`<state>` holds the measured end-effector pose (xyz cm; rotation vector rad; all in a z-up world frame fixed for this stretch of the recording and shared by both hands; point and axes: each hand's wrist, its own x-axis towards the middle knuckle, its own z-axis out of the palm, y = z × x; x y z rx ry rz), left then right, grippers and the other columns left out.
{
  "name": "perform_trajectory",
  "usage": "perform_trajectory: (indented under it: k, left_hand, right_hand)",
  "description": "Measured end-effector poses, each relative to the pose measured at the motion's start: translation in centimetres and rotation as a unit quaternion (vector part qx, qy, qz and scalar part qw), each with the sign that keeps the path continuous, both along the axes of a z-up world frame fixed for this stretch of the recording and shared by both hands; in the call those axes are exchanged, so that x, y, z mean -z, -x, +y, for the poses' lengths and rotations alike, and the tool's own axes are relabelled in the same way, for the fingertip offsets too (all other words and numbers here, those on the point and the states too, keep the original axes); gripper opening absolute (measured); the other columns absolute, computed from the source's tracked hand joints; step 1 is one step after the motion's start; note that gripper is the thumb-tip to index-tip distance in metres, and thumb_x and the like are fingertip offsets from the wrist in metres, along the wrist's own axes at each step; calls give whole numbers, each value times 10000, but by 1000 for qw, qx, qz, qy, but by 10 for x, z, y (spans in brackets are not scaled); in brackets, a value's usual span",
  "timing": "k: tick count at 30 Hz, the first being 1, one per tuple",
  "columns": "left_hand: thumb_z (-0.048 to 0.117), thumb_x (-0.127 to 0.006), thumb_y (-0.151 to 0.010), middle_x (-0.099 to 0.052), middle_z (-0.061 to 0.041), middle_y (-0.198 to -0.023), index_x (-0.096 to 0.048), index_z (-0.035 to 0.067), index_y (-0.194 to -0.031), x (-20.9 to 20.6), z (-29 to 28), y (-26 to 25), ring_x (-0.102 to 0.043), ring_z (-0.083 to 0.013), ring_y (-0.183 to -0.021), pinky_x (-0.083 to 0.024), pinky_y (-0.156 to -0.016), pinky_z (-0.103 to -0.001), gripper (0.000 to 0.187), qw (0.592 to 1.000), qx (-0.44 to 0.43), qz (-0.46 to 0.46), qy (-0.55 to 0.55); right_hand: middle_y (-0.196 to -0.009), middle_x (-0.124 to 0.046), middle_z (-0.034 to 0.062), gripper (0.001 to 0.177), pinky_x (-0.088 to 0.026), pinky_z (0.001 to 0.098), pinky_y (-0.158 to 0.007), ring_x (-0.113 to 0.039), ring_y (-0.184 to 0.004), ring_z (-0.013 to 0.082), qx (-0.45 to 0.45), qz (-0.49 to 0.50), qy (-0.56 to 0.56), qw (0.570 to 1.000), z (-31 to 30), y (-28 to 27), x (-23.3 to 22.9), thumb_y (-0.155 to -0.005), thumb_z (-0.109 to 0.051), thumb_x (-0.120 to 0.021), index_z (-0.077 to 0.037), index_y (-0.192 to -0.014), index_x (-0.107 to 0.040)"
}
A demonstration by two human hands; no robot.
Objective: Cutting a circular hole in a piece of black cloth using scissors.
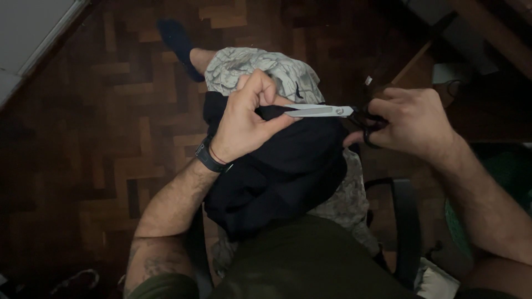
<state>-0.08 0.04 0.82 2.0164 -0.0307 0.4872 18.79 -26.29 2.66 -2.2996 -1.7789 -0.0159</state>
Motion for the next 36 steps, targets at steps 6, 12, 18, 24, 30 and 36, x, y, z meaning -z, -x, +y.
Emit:
perform_trajectory:
  k: [6,12,18,24,30,36]
  left_hand:
    - [80,-872,-927,-399,13,-971,-433,100,-966,12,2,0,-762,-118,-1033,-546,-838,-216,441,998,20,-9,67]
    - [66,-876,-912,-375,-1,-997,-435,87,-969,9,0,-2,-756,-138,-1037,-604,-839,-225,445,997,22,-15,74]
    - [61,-888,-910,-405,11,-971,-430,86,-967,15,1,-2,-754,-116,-990,-552,-807,-226,461,999,19,-17,47]
    - [70,-895,-894,-411,10,-962,-441,94,-966,11,-2,-4,-723,-88,-963,-563,-801,-221,461,999,12,-25,43]
    - [72,-914,-871,-419,14,-947,-453,95,-959,15,0,-5,-710,-94,-931,-568,-786,-215,470,1000,6,-15,25]
    - [69,-884,-876,-416,8,-953,-449,96,-965,11,-2,-5,-734,-88,-969,-566,-794,-209,444,999,14,-19,40]
  right_hand:
    - [-544,-510,20,639,-397,317,-387,-522,-446,169,9,-10,7,1000,2,3,5,-551,-616,-921,-46,-637,-645]
    - [-565,-506,15,609,-404,319,-418,-524,-478,168,3,-10,-15,1000,-3,4,7,-599,-597,-916,-53,-667,-650]
    - [-538,-503,19,653,-399,323,-389,-511,-434,167,3,-11,7,1000,5,6,-5,-567,-640,-909,-48,-644,-644]
    - [-538,-490,11,627,-398,314,-401,-514,-456,162,1,-27,-6,1000,3,8,-2,-601,-633,-900,-67,-636,-632]
    - [-499,-481,7,644,-389,308,-382,-504,-425,152,16,-27,22,999,1,8,1,-590,-646,-906,-65,-601,-629]
    - [-511,-492,13,612,-391,315,-379,-510,-431,159,6,-23,11,1000,2,9,2,-582,-607,-918,-57,-649,-659]
